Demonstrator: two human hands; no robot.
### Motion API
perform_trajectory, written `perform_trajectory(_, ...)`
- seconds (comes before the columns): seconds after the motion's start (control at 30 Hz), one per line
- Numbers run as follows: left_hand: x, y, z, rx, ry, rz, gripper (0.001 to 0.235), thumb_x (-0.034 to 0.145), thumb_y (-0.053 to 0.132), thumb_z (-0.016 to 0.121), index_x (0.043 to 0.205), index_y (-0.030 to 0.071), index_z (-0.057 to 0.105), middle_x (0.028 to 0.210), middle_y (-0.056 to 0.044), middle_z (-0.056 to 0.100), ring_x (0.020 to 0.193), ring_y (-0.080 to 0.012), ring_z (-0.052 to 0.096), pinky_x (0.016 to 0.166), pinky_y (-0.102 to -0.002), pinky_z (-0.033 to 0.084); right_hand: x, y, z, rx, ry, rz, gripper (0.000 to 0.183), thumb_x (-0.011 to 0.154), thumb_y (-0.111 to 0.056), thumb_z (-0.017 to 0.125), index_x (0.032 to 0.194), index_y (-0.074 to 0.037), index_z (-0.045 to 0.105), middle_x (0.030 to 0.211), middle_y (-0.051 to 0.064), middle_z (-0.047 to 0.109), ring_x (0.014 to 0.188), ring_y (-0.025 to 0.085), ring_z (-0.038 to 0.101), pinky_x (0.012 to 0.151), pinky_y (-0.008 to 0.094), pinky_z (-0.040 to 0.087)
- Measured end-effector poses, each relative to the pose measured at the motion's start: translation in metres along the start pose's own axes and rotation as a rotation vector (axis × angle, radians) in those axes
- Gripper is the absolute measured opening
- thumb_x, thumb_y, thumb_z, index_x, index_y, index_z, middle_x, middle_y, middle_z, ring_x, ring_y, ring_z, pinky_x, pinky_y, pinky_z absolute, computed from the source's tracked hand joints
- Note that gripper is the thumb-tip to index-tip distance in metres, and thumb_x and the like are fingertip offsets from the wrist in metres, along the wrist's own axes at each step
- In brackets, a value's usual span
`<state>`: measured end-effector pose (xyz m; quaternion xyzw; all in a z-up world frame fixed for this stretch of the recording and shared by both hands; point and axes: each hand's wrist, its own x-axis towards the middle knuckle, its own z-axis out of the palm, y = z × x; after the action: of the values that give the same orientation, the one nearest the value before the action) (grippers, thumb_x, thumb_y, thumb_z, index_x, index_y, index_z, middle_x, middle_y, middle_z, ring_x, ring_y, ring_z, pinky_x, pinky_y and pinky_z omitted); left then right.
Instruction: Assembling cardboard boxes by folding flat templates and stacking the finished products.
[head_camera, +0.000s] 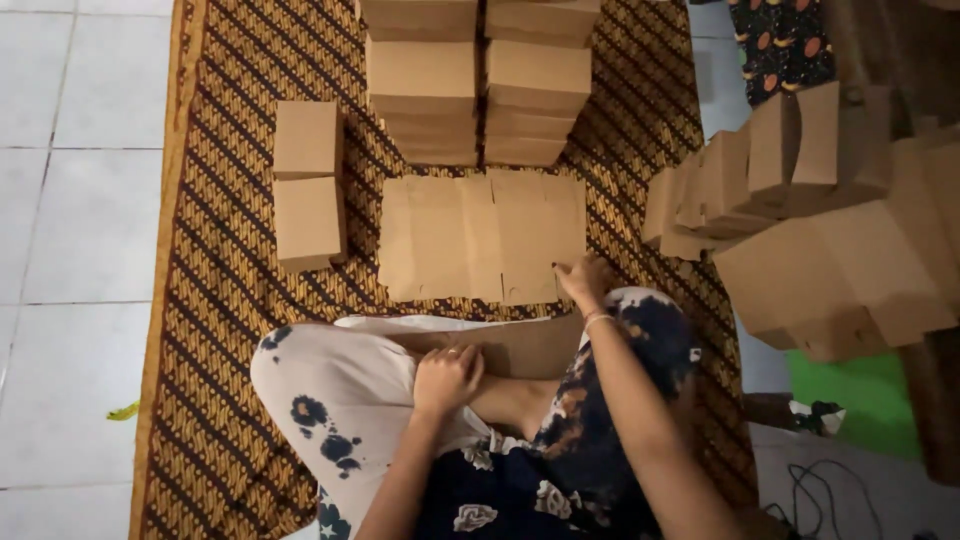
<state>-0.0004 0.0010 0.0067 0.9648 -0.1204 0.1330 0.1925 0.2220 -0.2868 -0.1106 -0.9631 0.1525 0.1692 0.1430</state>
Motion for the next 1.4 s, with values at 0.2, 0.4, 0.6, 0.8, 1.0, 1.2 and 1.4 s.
perform_trajectory(0.2,0.000,0.000,-0.001,0.000,0.011,-0.001,0.017,0.085,0.031,0.065,0.089,0.018,0.076,0.074,-0.006,0.074,0.065,-0.0232,0.074,0.060,-0.033,0.055,-0.042,-0.025,-0.048,0.297,0.166,0.001,0.084,0.087,-0.045,0.073,0.143,0.003,0.035,0.133,0.031,0.045,0.124,0.048,0.047,0.096,0.063,0.046)
perform_trajectory(0.4,-0.002,0.001,0.000,0.018,0.037,-0.004,0.014,0.085,0.030,0.065,0.084,0.019,0.074,0.071,-0.004,0.073,0.063,-0.0217,0.073,0.058,-0.031,0.054,-0.023,-0.009,-0.030,0.325,0.172,0.026,0.043,0.095,-0.037,0.066,0.124,-0.007,0.056,0.119,0.022,0.066,0.112,0.042,0.066,0.083,0.058,0.057)
perform_trajectory(0.6,-0.001,0.001,-0.001,0.028,0.034,0.001,0.014,0.086,0.031,0.063,0.084,0.021,0.072,0.070,-0.003,0.072,0.063,-0.0212,0.073,0.058,-0.031,0.053,-0.013,-0.004,-0.024,0.336,0.146,0.109,0.035,0.103,-0.030,0.058,0.133,-0.013,0.063,0.123,0.018,0.069,0.118,0.038,0.066,0.088,0.058,0.058)
perform_trajectory(0.8,-0.004,0.001,-0.002,0.000,-0.003,0.008,0.019,0.087,0.034,0.064,0.089,0.018,0.074,0.070,-0.006,0.073,0.066,-0.0240,0.074,0.062,-0.033,0.054,0.005,0.010,-0.001,0.415,0.090,0.101,0.035,0.107,-0.027,0.049,0.139,-0.023,0.062,0.130,0.012,0.067,0.123,0.034,0.063,0.094,0.060,0.053)
perform_trajectory(1.0,-0.004,0.003,-0.008,-0.061,-0.023,-0.050,0.021,0.090,0.035,0.064,0.092,0.018,0.076,0.068,-0.008,0.072,0.066,-0.0264,0.075,0.065,-0.035,0.055,-0.102,-0.017,-0.073,0.766,0.134,-0.262,0.043,0.108,-0.008,0.045,0.148,0.007,0.048,0.142,0.036,0.052,0.135,0.050,0.047,0.113,0.062,0.039)
perform_trajectory(1.2,0.028,0.029,-0.074,-0.545,0.029,-0.357,0.031,0.094,0.026,0.065,0.121,0.011,0.068,0.100,-0.019,0.072,0.095,-0.0403,0.070,0.085,-0.050,0.055,-0.223,-0.031,-0.149,0.833,0.252,-0.429,0.041,0.108,-0.006,0.044,0.146,0.010,0.048,0.142,0.036,0.052,0.135,0.047,0.045,0.112,0.058,0.039)
perform_trajectory(1.4,0.081,0.092,-0.154,-1.067,0.187,-0.287,0.075,0.091,0.012,0.067,0.155,0.004,0.029,0.156,-0.030,0.032,0.139,-0.0565,0.035,0.108,-0.070,0.037,-0.304,-0.040,-0.170,0.778,0.503,-0.504,0.032,0.096,0.004,0.058,0.128,0.010,0.064,0.123,0.031,0.067,0.118,0.039,0.063,0.099,0.048,0.051)
